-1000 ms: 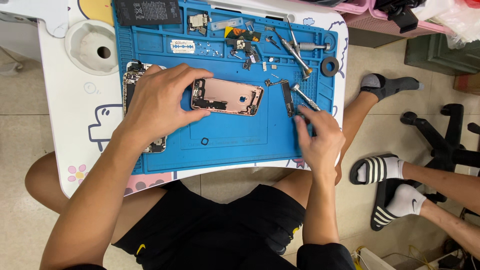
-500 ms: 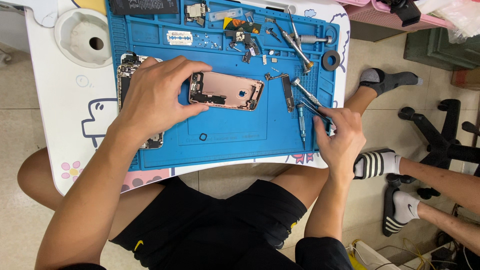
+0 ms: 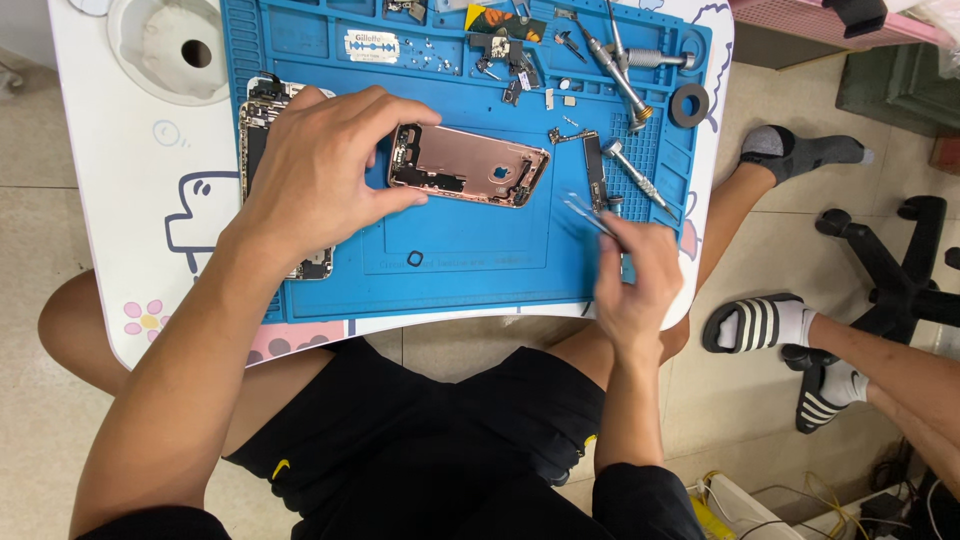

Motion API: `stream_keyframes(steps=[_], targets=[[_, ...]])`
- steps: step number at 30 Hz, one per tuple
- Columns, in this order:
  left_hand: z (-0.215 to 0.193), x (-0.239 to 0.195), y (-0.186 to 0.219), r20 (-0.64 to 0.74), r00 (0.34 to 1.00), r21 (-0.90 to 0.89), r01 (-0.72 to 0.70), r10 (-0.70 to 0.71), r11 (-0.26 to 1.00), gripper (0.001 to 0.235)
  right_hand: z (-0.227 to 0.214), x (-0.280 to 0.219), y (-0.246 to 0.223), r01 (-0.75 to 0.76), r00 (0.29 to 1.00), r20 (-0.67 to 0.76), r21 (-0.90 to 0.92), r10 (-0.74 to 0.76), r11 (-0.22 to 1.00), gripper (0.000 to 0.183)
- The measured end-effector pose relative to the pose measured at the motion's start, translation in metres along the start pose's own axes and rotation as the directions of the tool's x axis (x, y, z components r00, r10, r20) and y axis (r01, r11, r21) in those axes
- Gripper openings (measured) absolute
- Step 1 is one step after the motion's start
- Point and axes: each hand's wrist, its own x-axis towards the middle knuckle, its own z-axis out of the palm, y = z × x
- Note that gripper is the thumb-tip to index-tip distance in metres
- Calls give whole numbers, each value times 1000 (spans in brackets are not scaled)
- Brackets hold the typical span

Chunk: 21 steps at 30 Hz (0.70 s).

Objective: The person disassembles a smartphone by removing screws and internal components using a screwdriver and tweezers. They place removed parts on a blue mat and continue to work on the phone's internal structure.

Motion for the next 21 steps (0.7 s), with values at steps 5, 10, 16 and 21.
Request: stream_keyframes(steps=[5,10,16,21], targets=[[1,-1,-1,-10,1000,23,-21,22,1000,69,28,9,-10,136,990,-29,-27,-137,990,16],[1,-1,-2,-7,1000,32,-21,22,999,71,32,13,-9,198,979,-31,-53,-199,979,12],[2,-1,-3,3,1000,36,-22,22,999,71,31,15,-10,186,982,-19,15,-186,982,10],[2,-1,-3,-6,999,42,-41,42,998,72,32,18,-12,206,978,-15,31,-206,978,7]])
